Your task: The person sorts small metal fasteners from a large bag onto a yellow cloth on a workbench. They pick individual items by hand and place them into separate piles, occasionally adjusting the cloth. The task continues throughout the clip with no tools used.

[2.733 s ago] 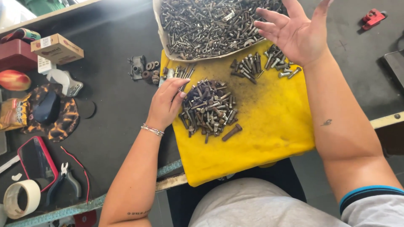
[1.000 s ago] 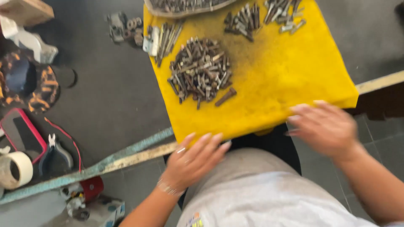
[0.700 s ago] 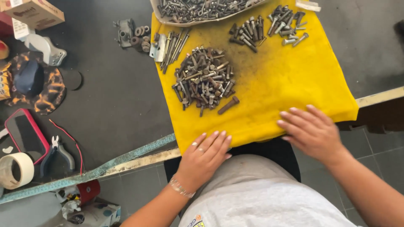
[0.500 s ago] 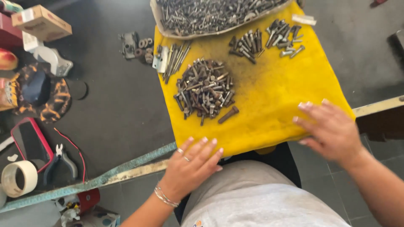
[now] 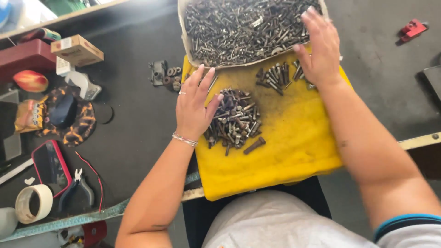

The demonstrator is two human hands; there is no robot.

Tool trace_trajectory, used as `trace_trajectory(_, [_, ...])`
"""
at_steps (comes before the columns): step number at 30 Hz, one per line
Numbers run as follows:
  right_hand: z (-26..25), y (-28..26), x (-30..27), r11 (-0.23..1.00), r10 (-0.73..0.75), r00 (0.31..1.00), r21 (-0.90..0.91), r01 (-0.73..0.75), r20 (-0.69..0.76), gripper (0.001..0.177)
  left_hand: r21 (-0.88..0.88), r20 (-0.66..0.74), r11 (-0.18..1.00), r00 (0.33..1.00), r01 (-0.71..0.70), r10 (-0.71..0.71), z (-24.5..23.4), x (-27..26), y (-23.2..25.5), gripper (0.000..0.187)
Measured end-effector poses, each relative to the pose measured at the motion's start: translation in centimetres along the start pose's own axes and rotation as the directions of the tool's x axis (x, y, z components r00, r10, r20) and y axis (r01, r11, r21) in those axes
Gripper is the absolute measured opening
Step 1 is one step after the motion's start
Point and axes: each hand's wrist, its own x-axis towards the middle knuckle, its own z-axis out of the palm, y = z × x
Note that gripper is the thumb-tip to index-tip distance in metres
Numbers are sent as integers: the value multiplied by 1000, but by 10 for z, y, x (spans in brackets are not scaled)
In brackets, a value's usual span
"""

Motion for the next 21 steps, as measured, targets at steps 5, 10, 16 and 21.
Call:
trace_trajectory(5, [15,6,0,989,149,988,-1,-150,-30,76,-146,71,988,996,59,-49,-1,10,6,57])
trace_trajectory(10, [34,14,-13,995,4,991,-99,9,131,80,-194,113,979,993,58,-36,7,3,4,50])
trace_trajectory(16, [27,10,-9,999,40,978,-40,-32,204,76,-268,75,962,997,48,-28,9,3,-3,55])
trace_trajectory(21, [36,22,-15,997,82,962,-32,-77,261,52,-281,122,959,990,-30,66,7,5,4,35])
